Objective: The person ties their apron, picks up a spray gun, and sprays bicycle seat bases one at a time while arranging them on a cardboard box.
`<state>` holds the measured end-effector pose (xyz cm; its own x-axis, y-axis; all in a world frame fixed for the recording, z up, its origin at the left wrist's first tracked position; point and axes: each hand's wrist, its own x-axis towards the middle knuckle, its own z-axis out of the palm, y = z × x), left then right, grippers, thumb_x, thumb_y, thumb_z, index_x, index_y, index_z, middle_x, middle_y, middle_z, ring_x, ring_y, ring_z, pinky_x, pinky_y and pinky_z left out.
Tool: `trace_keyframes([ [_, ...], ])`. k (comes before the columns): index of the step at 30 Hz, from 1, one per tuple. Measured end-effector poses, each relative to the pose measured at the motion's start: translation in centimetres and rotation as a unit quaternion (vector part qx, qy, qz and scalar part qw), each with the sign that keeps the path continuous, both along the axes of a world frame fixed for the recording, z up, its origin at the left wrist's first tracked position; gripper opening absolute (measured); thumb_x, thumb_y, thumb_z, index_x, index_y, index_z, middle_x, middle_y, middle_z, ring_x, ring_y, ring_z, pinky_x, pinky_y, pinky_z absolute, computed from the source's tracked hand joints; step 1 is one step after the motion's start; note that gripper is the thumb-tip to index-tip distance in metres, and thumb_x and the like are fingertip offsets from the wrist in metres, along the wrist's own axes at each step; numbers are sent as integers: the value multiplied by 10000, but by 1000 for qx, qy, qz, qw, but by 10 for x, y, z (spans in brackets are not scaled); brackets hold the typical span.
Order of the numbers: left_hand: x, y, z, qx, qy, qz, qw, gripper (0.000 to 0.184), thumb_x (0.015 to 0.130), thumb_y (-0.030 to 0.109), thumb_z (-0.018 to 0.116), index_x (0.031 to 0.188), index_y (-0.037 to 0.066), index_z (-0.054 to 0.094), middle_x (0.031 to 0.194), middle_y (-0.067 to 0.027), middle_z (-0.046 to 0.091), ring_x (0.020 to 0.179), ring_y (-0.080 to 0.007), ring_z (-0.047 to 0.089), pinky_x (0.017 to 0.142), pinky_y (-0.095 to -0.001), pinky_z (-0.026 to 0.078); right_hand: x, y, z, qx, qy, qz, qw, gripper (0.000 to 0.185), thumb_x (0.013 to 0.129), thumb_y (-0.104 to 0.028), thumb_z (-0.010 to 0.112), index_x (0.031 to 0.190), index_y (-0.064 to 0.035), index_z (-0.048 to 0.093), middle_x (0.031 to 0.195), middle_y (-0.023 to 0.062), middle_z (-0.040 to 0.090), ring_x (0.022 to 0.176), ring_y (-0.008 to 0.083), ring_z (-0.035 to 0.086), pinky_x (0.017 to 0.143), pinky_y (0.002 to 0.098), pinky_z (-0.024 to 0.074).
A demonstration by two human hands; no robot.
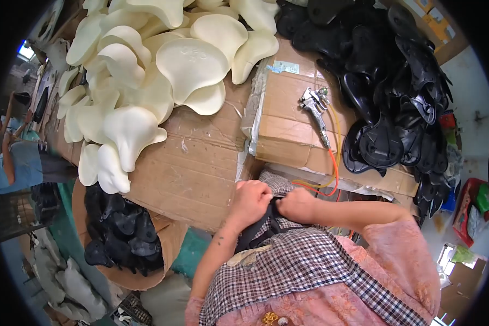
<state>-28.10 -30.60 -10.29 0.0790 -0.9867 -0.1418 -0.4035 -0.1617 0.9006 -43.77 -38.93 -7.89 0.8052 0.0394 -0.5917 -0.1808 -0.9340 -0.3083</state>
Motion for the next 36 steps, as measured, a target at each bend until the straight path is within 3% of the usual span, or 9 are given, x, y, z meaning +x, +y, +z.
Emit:
trace_keyframes([
  [4,9,6,-8,16,-58,-64,996,108,769,161,640,743,56,640,761,-87,647,824,-279,606,847,-434,386,17,7,-10,-1,37,-37,999,178,812,-128,534,841,-73,701,804,135,693,774,289,692,654,433,545],
  [10,25,18,-29,68,102,-19,992,114,793,131,645,789,19,661,753,-93,637,740,-187,608,663,-340,483,-8,-32,18,280,23,-28,959,485,870,-148,512,1348,-127,431,1097,203,625,994,346,629,847,444,501],
  [14,45,12,-42,30,206,-110,972,147,878,120,599,929,-3,661,854,-47,652,814,-139,591,745,-288,485,47,-32,-24,127,215,132,959,312,910,-187,466,1173,-67,584,1052,183,649,976,342,633,840,461,494],
  [19,122,27,-68,58,155,230,959,209,892,127,601,1061,18,654,942,-68,670,867,-141,612,786,-277,493,150,-154,81,344,-70,5,936,324,902,-190,574,1194,-50,587,930,165,658,812,274,633,772,359,503],
  [21,165,37,-76,92,198,353,910,220,881,115,607,1073,16,652,946,-85,671,872,-152,622,780,-276,502,203,-237,115,175,-231,-82,954,368,809,-136,637,1167,-56,616,900,152,684,728,257,644,686,355,516],
  [26,284,79,-93,35,34,513,857,227,870,70,611,1082,-10,624,884,-68,647,730,-143,629,636,-256,518,371,-451,168,53,-583,-327,742,511,747,-222,745,1187,-24,578,1103,151,630,811,227,630,767,347,521],
  [31,390,80,15,-79,-22,683,726,184,842,-6,600,1025,13,619,818,-41,628,592,-104,563,506,-237,462,528,-577,198,-156,-686,-313,637,759,664,-249,805,1309,-92,437,1355,183,420,1205,411,415,974,461,412],
  [32,420,77,37,-77,-99,688,715,181,829,38,644,1000,-20,631,884,-62,646,807,-147,606,744,-277,504,555,-588,202,-138,-690,-313,638,759,664,-249,805,1309,-92,437,1355,183,420,1205,411,415,974,461,412],
  [36,481,-51,182,-133,-224,653,712,284,874,33,596,1150,-29,572,998,-72,622,913,-142,588,836,-270,473,632,-609,205,-332,-671,-197,633,514,744,-198,686,1226,-107,531,1405,168,390,1232,384,399,988,484,364],
])
